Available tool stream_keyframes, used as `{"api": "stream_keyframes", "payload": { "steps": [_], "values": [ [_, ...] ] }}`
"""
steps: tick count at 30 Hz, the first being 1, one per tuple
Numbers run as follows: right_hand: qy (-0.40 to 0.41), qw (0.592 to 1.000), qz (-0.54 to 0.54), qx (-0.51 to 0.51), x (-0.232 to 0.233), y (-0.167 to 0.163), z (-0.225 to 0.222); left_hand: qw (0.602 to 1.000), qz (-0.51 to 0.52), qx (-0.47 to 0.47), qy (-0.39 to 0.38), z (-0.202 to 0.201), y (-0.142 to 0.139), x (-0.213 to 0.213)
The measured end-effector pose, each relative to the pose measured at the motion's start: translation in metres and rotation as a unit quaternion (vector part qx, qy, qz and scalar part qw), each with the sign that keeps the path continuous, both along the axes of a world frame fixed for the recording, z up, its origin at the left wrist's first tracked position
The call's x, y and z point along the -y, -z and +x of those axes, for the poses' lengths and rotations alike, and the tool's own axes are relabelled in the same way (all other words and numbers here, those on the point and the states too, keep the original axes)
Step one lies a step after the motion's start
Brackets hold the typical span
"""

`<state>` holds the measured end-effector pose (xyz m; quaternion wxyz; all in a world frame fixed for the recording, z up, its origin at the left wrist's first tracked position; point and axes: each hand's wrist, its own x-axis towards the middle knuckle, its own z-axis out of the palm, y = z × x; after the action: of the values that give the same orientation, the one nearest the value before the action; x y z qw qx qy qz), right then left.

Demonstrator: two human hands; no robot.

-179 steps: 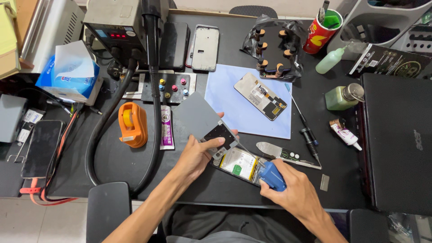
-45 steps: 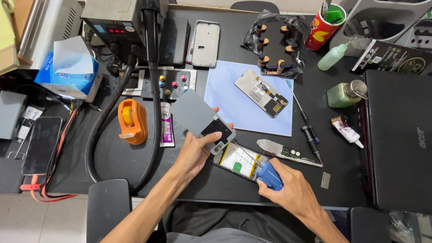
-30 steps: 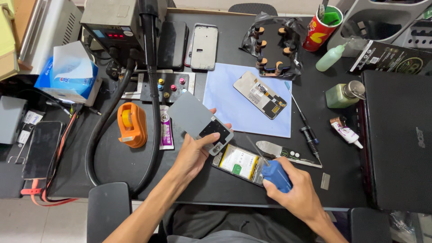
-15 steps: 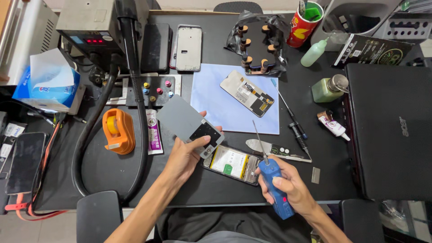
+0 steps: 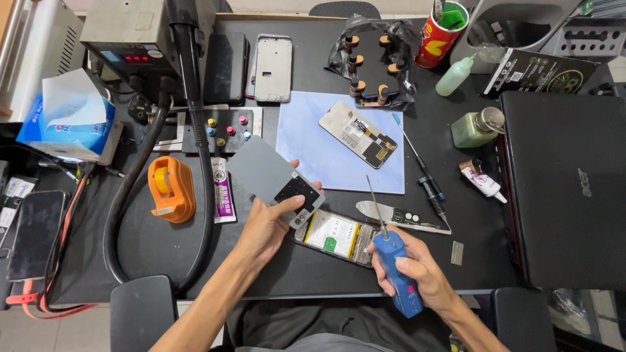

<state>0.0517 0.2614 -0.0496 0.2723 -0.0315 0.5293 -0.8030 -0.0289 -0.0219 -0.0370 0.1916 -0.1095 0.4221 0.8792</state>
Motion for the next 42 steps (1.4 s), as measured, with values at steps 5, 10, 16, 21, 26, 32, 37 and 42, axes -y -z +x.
{"api": "stream_keyframes", "payload": {
  "steps": [5,10,16,21,26,32,37,42],
  "values": [
    [-0.003,1.0,-0.015,0.001,0.001,0.001,-0.001,1.0,0.002,-0.002,0.0,0.0,0.001,0.001],
    [-0.001,1.0,-0.021,0.002,0.003,-0.007,-0.002,1.0,-0.007,0.002,0.002,-0.001,0.0,0.0],
    [0.032,0.999,0.0,0.002,0.009,-0.014,-0.002,1.0,-0.009,-0.001,0.005,0.0,0.0,0.0],
    [0.032,0.999,-0.012,-0.009,0.008,-0.01,0.0,1.0,-0.005,-0.003,0.006,0.0,0.0,0.0],
    [0.018,0.999,0.006,-0.031,0.005,-0.006,0.002,1.0,-0.004,-0.009,0.006,0.0,0.001,0.0],
    [0.023,1.0,0.003,-0.015,0.007,-0.008,0.001,1.0,-0.003,-0.005,0.004,0.0,0.0,0.002],
    [0.021,1.0,0.005,-0.015,0.007,-0.007,0.001,1.0,-0.006,-0.012,0.007,0.0,0.0,0.001],
    [0.015,1.0,0.008,-0.023,0.007,-0.008,0.001,1.0,-0.013,-0.003,0.005,-0.001,-0.005,0.003]
  ]
}}
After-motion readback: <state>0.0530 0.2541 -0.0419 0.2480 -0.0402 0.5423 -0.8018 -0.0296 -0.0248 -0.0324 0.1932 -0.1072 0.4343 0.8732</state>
